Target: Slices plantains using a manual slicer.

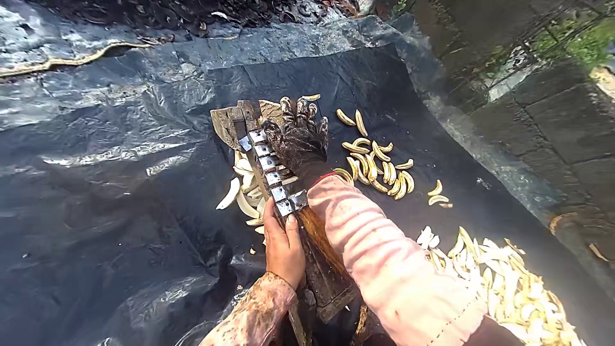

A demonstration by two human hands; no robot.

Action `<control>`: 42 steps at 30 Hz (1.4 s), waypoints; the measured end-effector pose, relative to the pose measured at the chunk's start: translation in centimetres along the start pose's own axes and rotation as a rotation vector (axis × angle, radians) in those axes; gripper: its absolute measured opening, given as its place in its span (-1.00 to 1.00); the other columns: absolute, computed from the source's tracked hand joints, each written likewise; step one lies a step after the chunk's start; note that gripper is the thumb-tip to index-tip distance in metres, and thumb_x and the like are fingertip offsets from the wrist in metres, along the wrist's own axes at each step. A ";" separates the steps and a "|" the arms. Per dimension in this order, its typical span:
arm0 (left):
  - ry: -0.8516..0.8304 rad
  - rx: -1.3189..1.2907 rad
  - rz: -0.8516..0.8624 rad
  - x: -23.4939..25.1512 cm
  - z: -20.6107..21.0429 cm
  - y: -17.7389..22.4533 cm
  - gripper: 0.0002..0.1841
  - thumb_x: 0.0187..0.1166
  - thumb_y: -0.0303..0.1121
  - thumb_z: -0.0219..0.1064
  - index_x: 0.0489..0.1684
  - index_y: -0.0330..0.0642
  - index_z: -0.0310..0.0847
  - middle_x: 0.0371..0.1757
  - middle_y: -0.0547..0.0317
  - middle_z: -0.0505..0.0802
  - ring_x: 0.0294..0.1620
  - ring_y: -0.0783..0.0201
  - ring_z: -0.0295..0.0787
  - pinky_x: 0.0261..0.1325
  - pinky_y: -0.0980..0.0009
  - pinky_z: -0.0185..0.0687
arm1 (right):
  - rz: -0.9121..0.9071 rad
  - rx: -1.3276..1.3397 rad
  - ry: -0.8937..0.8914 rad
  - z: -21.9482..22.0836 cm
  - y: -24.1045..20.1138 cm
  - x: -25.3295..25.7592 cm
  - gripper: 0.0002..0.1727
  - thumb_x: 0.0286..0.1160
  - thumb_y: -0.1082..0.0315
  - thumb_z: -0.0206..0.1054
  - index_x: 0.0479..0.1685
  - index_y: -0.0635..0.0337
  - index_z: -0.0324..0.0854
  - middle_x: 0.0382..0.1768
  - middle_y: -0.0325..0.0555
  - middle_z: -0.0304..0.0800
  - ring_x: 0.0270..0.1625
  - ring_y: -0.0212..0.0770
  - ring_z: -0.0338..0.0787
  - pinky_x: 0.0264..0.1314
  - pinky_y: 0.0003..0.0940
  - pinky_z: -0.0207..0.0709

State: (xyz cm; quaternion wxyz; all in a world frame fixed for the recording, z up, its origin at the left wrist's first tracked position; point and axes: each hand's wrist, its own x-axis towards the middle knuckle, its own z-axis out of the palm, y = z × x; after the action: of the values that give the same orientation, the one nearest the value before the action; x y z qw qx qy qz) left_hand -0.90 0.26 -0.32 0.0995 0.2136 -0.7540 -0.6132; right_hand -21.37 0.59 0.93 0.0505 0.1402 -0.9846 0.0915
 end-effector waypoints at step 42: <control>-0.146 -0.220 -0.326 12.4 12.6 13.2 -0.53 0.74 -0.35 0.19 0.63 0.08 0.28 -0.14 0.28 0.84 -0.30 0.48 0.84 -0.30 0.53 0.79 | 0.270 1.742 -0.733 -10.2 27.8 -3.4 -0.55 0.66 0.08 0.21 0.49 -0.08 0.43 -0.04 -0.21 0.79 -0.14 -0.39 0.82 -0.13 -0.43 0.75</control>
State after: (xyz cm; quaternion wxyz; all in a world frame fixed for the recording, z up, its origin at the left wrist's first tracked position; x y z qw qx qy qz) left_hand -19.76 7.89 8.16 -0.0332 0.2757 -0.6430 -0.7138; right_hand -25.35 29.73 5.88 -0.3942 0.0338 -0.5332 0.7478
